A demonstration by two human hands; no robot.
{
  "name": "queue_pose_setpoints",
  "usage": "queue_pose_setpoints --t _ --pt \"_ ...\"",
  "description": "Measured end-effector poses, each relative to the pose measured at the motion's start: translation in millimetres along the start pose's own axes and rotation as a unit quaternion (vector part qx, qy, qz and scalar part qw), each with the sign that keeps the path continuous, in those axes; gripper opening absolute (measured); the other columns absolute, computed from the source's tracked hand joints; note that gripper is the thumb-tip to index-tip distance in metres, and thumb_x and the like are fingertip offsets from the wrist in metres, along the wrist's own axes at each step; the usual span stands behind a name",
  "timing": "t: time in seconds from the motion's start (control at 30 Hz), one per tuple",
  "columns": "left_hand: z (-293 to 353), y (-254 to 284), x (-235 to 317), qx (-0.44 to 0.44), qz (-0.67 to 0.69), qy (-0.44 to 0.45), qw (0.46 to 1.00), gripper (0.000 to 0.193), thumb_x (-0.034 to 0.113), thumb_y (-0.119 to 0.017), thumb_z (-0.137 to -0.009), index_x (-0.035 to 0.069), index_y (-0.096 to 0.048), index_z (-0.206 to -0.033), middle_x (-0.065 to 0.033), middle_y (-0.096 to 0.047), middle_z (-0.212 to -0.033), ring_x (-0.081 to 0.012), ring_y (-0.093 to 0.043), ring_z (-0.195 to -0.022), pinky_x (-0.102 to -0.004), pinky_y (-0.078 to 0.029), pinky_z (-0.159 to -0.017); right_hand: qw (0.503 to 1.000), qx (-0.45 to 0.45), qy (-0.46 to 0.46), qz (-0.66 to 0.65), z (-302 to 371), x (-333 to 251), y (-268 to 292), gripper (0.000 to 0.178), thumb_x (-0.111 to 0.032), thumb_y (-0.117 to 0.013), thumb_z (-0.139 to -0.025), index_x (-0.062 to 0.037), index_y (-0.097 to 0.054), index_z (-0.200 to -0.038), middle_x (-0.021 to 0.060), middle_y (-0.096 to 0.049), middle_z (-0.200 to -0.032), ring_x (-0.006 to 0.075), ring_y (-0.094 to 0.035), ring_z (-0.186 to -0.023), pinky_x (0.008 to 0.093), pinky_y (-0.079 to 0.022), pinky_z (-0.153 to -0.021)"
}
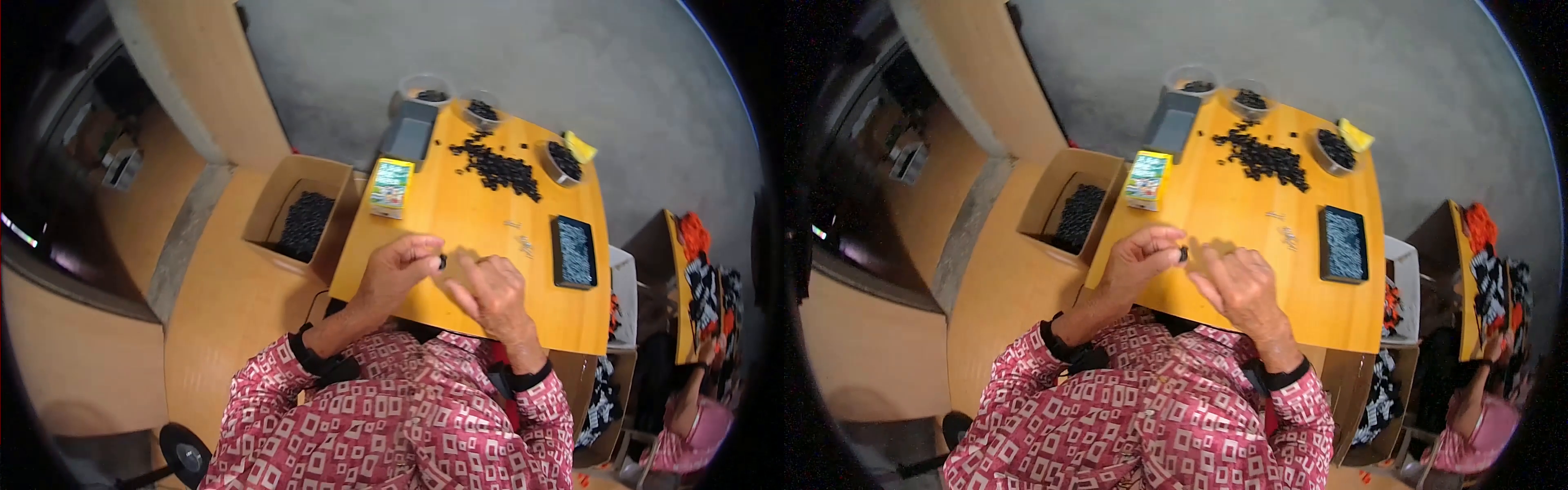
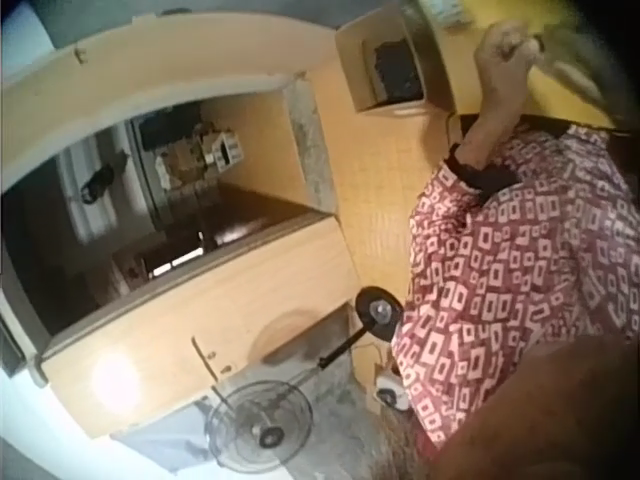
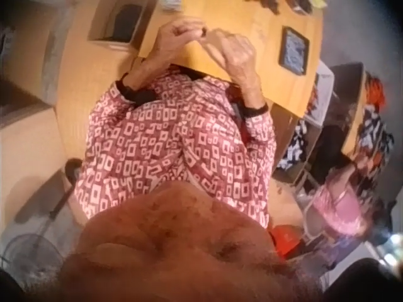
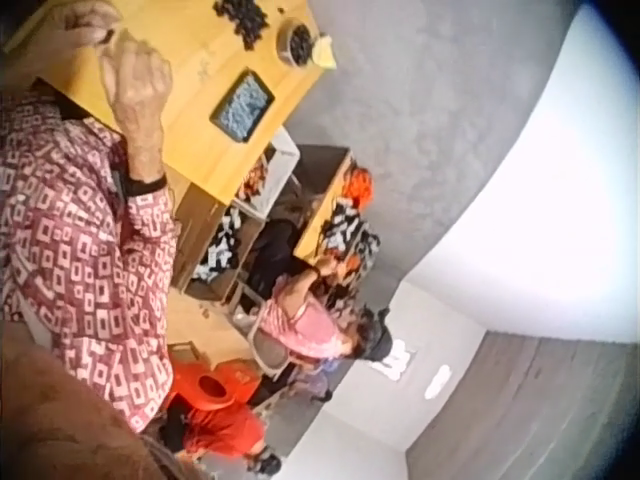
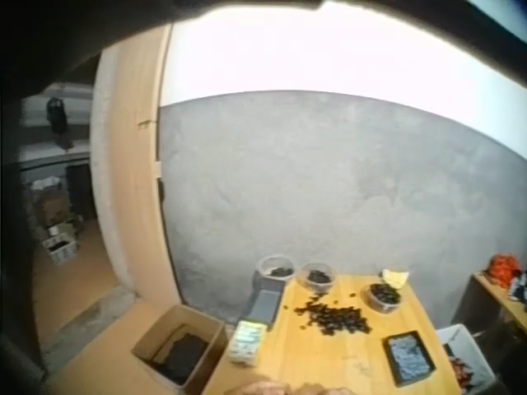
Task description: The person assembles small components by inserting metal pins into black plastic pieces by hand.
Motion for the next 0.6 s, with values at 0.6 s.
queue_pose_setpoints --t 0.6 --pt "-6.4 170.9 -3.2 0.192 -0.124 0.029 0.973 0.031 0.017 -0.065 -0.094 0.003 -0.064 -0.121 -0.0075 -0.071 -0.107 -0.0150 -0.067 -0.098 -0.0271 -0.049 -0.089 0.993 -0.084 -0.079 0.016 35.0 22.4 -10.4 0.015 -0.009 -0.074 -0.080 -0.0023 -0.067 -0.091 0.0113 -0.061 -0.081 0.0278 -0.061 -0.076 0.0376 -0.052 -0.069"
Point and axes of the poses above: each hand's wrist, its own z-axis away from the middle knuckle, its own y-axis out of the back of the hand, x = y × z, the point moved 4 cm from there along -z, towards the middle knuckle
